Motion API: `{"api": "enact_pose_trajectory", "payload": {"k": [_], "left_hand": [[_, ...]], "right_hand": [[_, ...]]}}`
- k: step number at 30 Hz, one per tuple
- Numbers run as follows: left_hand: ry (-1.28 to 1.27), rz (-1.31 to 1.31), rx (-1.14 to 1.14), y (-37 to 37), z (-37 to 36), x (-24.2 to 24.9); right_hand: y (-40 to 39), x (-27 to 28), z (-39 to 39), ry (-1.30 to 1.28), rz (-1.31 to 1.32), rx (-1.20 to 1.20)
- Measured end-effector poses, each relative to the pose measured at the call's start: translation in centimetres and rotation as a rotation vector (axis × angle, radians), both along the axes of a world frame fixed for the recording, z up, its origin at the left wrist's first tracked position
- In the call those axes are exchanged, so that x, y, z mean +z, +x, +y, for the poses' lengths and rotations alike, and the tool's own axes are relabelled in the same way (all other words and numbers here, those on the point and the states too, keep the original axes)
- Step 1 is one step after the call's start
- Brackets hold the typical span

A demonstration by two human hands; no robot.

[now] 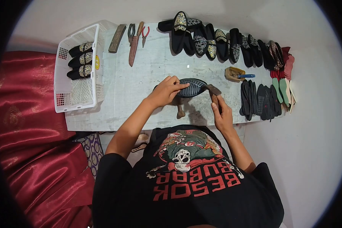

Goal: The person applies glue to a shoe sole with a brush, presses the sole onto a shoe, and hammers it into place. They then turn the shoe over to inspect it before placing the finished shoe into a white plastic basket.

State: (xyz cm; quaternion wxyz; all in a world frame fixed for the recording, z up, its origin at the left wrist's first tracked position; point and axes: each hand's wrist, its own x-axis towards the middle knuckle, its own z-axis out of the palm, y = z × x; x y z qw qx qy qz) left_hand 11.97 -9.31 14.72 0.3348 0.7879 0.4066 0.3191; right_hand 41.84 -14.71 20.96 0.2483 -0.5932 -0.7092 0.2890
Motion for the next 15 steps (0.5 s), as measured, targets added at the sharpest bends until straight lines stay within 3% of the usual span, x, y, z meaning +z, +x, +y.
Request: {"api": "enact_pose_trajectory", "payload": {"k": [4, 6, 10, 15], "left_hand": [[-0.064, 0.054, -0.110, -1.2, 1.7, 0.8], [-0.172, 0.101, -0.240, -1.7, 2.8, 1.2], [-0.271, 0.084, -0.289, -1.9, 3.8, 0.8], [-0.346, 0.142, -0.337, -2.1, 5.0, 1.6]], "right_hand": [[-1.0, 1.1, -1.2, -0.060, 0.014, 0.138], [-2.4, 1.6, -1.4, 0.060, 0.149, 0.246], [-4.0, 1.2, -1.4, -0.192, 0.074, 0.189], [-4.1, 1.0, -0.9, -0.162, 0.011, 0.172]]}}
